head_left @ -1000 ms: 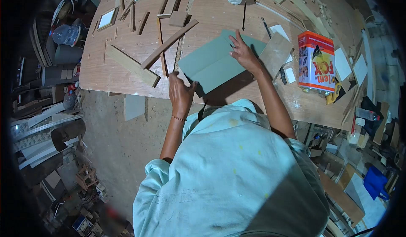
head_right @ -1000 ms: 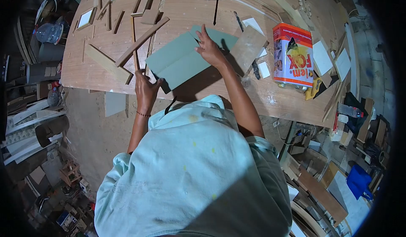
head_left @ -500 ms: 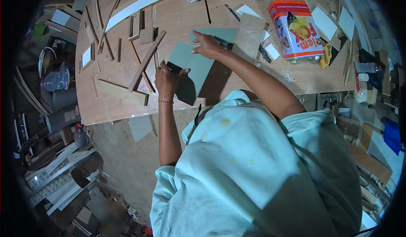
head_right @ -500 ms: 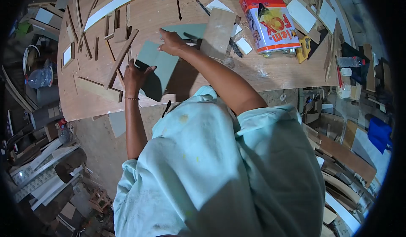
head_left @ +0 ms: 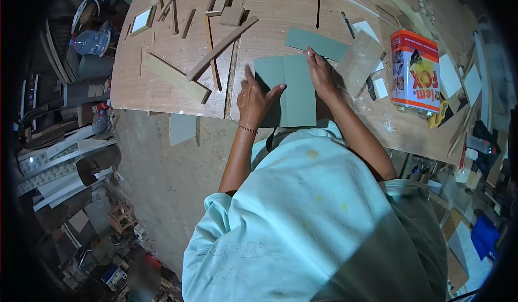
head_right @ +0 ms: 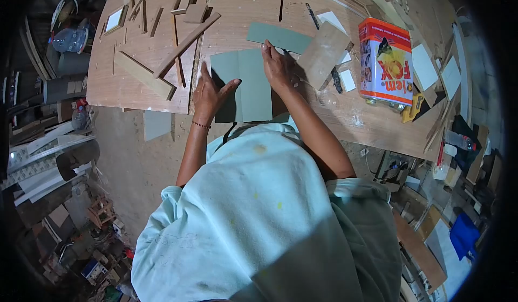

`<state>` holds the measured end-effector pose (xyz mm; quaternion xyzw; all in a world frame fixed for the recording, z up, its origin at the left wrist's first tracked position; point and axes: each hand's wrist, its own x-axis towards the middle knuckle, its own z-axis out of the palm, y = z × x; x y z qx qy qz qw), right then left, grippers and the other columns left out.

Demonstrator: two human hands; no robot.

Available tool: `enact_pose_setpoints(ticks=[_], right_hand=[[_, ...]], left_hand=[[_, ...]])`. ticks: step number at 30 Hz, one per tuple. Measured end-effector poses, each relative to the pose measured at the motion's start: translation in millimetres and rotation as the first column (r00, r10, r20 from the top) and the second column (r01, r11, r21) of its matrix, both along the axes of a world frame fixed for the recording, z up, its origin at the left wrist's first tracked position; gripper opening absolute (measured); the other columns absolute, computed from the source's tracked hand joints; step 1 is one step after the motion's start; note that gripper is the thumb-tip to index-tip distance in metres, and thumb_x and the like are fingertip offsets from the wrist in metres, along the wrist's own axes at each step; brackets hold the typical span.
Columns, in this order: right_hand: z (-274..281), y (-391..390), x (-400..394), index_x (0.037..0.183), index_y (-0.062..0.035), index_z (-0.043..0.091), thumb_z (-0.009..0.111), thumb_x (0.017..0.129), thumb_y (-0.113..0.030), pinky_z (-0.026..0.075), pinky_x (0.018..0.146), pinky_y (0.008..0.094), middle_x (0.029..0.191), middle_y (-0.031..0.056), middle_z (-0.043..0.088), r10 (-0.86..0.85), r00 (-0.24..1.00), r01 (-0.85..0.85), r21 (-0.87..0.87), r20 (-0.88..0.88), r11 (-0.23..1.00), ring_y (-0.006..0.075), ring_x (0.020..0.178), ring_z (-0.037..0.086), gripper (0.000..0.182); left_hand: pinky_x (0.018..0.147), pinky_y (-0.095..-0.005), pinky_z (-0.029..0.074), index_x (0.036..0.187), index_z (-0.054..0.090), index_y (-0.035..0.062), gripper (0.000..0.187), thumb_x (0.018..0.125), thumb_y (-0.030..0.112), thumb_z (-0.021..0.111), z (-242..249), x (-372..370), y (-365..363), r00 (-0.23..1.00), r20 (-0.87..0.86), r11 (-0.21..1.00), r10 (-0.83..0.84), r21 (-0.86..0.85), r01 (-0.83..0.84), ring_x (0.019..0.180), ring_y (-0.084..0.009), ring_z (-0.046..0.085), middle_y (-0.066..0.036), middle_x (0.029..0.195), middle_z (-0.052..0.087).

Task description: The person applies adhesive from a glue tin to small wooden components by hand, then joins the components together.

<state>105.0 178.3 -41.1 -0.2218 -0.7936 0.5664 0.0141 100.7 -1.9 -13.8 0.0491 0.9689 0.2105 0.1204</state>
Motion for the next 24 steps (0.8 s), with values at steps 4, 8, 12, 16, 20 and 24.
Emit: enact_pose_setpoints(ticks=[4,8,12,16,20,24], right_hand=[[-9.2,0.3,-1.6,0.125,0.0013,0.038,0.031,0.090,-0.043,0.029,0.098,0.0329,0.126,0.0201,0.041,0.018,0.999,-0.021,-0.062,-0.045,0.998,0.0302,0.119,0.038,0.057],[-8.8,-0.8,-5.4,0.126,0.0009,0.037,0.028,0.090,-0.047,0.028,0.099,0.0321,0.125,0.0177,0.044,0.009,0.999,-0.013,-0.079,-0.048,0.997,0.0276,0.118,0.039,0.060],[-14.4,-0.4,-9.4,0.127,-0.0003,0.036,0.026,0.090,-0.047,0.029,0.097,0.0317,0.121,0.0159,0.049,0.030,0.998,-0.032,-0.037,-0.047,0.999,0.0260,0.116,0.042,0.060],[-10.0,-2.1,-12.6,0.127,0.0004,0.034,0.026,0.091,-0.046,0.030,0.097,0.0320,0.121,0.0162,0.048,0.024,0.998,-0.027,-0.054,-0.063,0.998,0.0260,0.115,0.043,0.060],[-18.8,1.6,-16.2,0.127,0.0012,0.033,0.026,0.091,-0.045,0.032,0.095,0.0316,0.119,0.0158,0.050,0.066,0.996,-0.065,0.019,-0.060,0.998,0.0268,0.113,0.045,0.059],[-25.8,1.2,-19.1,0.127,-0.0016,0.035,0.029,0.090,-0.048,0.041,0.086,0.0367,0.115,0.0241,0.049,0.063,0.995,-0.056,0.080,-0.083,0.995,0.0365,0.105,0.049,0.060]], left_hand=[[0.092,-0.0459,0.033,0.129,0.033,0.0080,0.075,0.069,0.039,0.068,-6.7,-12.8,7.9,0.950,-0.285,0.937,-0.129,0.279,0.211,0.116,-0.0414,0.029,-0.028,0.124,0.027],[0.091,-0.0451,0.035,0.127,0.038,0.0102,0.070,0.070,0.038,0.067,-9.7,-19.0,10.2,0.951,-0.272,0.932,-0.149,0.283,0.227,0.113,-0.0412,0.032,-0.027,0.121,0.030],[0.092,-0.0455,0.034,0.121,0.045,0.0095,0.061,0.070,0.035,0.068,-10.9,-17.4,10.3,0.949,-0.268,0.918,-0.164,0.311,0.247,0.112,-0.0402,0.032,-0.025,0.118,0.031],[0.093,-0.0463,0.033,0.118,0.046,0.0080,0.058,0.070,0.032,0.068,-11.8,-17.2,14.8,0.959,-0.257,0.905,-0.121,0.369,0.213,0.113,-0.0403,0.030,-0.024,0.117,0.029],[0.093,-0.0468,0.032,0.118,0.045,0.0082,0.057,0.070,0.030,0.067,-14.7,-16.5,17.2,0.963,-0.252,0.905,-0.100,0.380,0.193,0.112,-0.0411,0.031,-0.024,0.118,0.027],[0.093,-0.0450,0.033,0.118,0.044,0.0081,0.057,0.071,0.030,0.067,-14.0,-15.9,17.3,0.959,-0.264,0.910,-0.100,0.367,0.196,0.111,-0.0385,0.032,-0.021,0.115,0.028]])
